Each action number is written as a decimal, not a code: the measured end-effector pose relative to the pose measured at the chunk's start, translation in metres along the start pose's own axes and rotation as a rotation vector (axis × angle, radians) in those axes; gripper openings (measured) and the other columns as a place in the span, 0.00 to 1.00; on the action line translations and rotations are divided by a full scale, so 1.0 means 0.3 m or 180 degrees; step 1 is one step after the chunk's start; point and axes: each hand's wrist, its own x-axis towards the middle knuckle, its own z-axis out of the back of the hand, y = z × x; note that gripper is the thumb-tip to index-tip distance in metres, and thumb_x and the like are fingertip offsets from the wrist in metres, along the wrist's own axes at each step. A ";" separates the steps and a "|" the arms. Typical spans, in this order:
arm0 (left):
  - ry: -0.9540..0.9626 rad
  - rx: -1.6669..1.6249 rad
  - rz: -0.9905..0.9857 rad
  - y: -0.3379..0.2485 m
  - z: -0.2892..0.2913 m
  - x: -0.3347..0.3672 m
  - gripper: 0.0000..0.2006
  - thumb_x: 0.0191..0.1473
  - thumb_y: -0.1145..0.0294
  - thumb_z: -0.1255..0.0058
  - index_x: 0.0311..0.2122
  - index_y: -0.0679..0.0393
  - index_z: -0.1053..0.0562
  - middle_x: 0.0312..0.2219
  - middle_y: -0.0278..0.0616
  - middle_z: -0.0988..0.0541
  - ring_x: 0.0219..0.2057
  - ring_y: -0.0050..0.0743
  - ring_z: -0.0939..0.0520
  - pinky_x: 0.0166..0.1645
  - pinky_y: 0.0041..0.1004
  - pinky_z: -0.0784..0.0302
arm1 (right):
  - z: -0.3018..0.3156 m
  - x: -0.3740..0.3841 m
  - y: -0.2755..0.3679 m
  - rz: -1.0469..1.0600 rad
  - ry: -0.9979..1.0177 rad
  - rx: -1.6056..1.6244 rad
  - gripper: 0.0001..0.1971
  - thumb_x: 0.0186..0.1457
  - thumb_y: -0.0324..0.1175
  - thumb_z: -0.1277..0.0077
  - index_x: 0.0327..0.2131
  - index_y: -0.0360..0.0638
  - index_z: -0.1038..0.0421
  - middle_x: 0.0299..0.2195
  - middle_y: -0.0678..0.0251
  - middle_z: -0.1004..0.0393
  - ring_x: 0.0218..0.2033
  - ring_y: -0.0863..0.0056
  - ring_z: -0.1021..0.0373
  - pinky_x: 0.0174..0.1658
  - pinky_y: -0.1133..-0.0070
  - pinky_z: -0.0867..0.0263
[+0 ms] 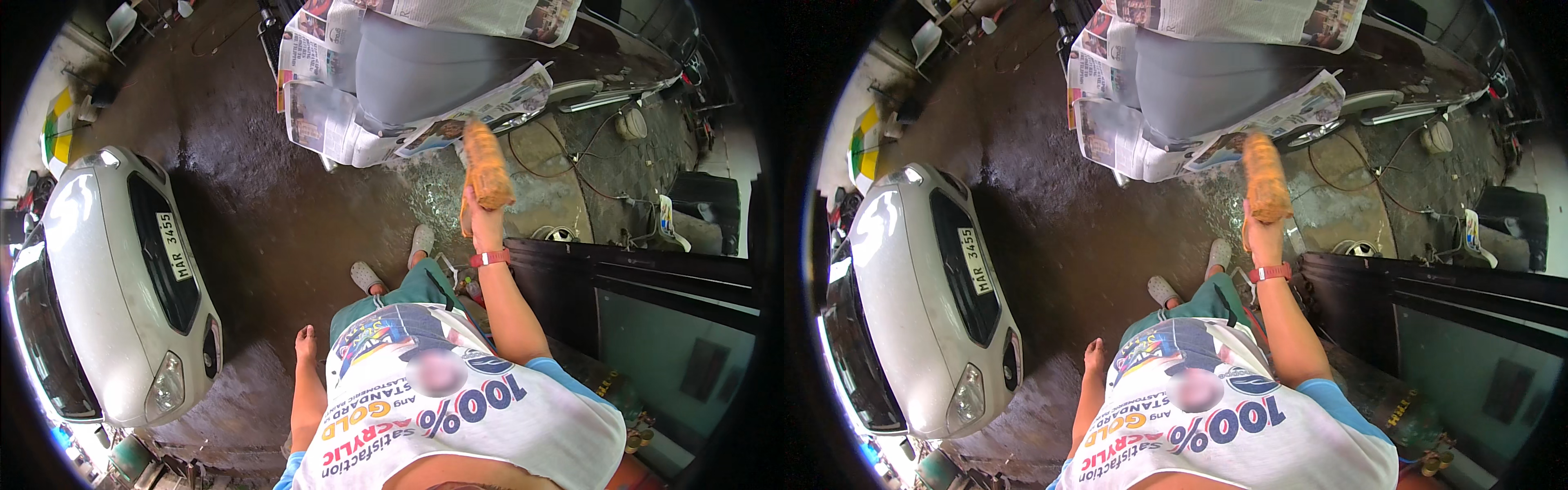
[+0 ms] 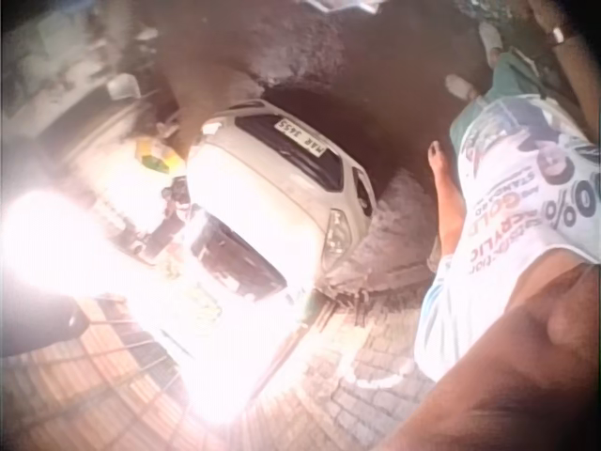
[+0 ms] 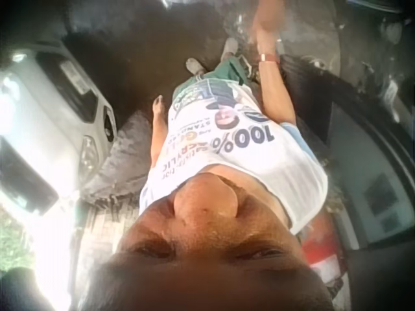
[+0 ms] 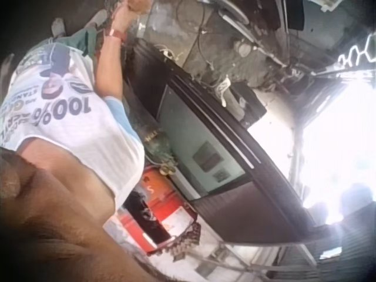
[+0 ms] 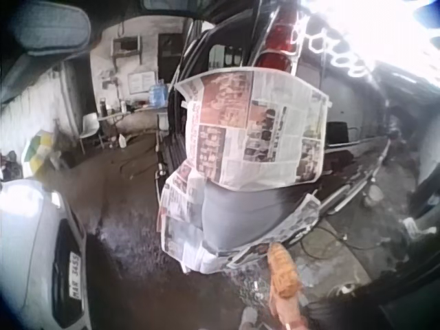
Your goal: The person sits on the floor and wipes a car bumper with a cloth. They then stand up, pick up a spray gun, and apply a coat of grey paint to the bumper, which is covered with newspaper.
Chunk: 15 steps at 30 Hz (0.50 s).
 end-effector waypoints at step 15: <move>0.0058 -0.0024 -0.0251 -0.145 0.007 0.059 0.24 0.66 0.54 0.47 0.58 0.64 0.27 0.51 0.45 0.20 0.49 0.34 0.20 0.55 0.32 0.25 | -0.152 -0.118 0.147 0.0971 0.1751 -0.0450 0.24 0.58 0.32 0.37 0.55 0.35 0.29 0.50 0.65 0.23 0.50 0.76 0.28 0.52 0.76 0.31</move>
